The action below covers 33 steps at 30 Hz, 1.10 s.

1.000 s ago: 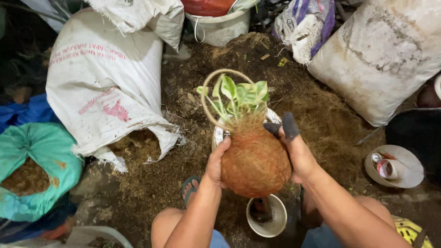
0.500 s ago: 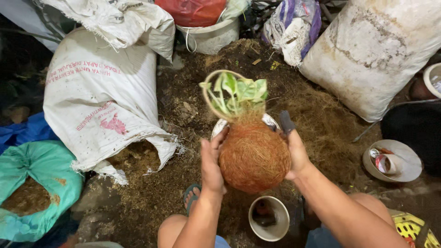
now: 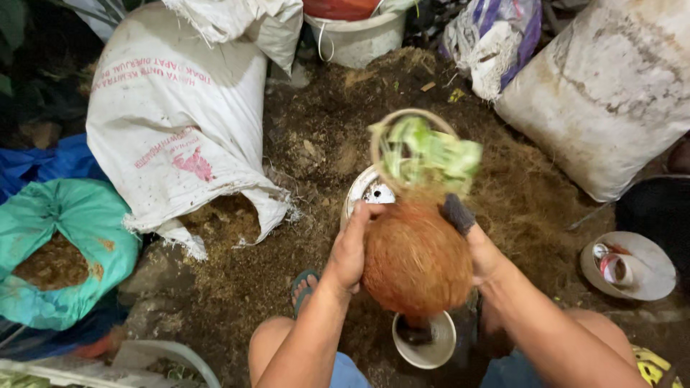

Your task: The person wraps a small potted plant in coconut fiber by hand, repeatedly rotating the plant and pressing the fiber around the base to form a neat ball. The person occasionally dips a hand into a small container, likely to wet the fiber, and continues wrapping until the plant is fully encased.

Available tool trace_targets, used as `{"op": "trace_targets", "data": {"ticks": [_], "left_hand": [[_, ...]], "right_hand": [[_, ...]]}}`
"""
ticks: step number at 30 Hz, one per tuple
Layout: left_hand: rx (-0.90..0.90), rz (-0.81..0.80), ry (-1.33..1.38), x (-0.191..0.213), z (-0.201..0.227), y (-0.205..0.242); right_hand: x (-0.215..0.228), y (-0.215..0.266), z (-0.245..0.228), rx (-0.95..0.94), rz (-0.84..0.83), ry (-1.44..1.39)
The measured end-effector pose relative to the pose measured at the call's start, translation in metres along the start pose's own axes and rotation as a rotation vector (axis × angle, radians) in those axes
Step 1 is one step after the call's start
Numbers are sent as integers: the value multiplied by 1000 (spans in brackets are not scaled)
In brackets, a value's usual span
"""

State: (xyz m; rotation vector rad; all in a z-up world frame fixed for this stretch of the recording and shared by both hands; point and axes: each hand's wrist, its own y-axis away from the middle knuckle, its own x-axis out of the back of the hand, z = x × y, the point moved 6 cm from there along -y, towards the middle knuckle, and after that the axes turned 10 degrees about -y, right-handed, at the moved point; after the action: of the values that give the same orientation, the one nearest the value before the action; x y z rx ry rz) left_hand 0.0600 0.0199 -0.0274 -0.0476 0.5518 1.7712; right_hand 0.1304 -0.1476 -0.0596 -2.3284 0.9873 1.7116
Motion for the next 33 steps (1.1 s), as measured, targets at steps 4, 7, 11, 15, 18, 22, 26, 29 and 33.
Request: {"op": "trace_targets", "data": {"ticks": [4, 7, 11, 15, 18, 22, 26, 29, 33], "left_hand": [[-212, -97, -290, -14, 13, 5], [-349, -142, -668, -19, 21, 1], [-271, -330, -706, -18, 16, 2], [-493, -1, -559, -11, 37, 14], [-706, 406, -588, -21, 39, 42], [-739, 492, -880, -42, 39, 51], [-668, 404, -841, -40, 45, 41], [-641, 287, -693, -44, 48, 41], [-692, 307, -793, -45, 47, 45]], "right_hand": [[31, -4, -6, 115, -5, 141], [34, -4, -10, 134, -57, 208], [19, 4, -8, 45, -91, 162], [-4, 5, -17, 85, -15, 7], [-18, 6, -24, 204, 6, 11], [-3, 8, -29, 426, 193, 101], [41, 12, -20, 543, 222, 214], [81, 16, -31, 620, 386, 497], [107, 11, -23, 590, 96, 345]]}}
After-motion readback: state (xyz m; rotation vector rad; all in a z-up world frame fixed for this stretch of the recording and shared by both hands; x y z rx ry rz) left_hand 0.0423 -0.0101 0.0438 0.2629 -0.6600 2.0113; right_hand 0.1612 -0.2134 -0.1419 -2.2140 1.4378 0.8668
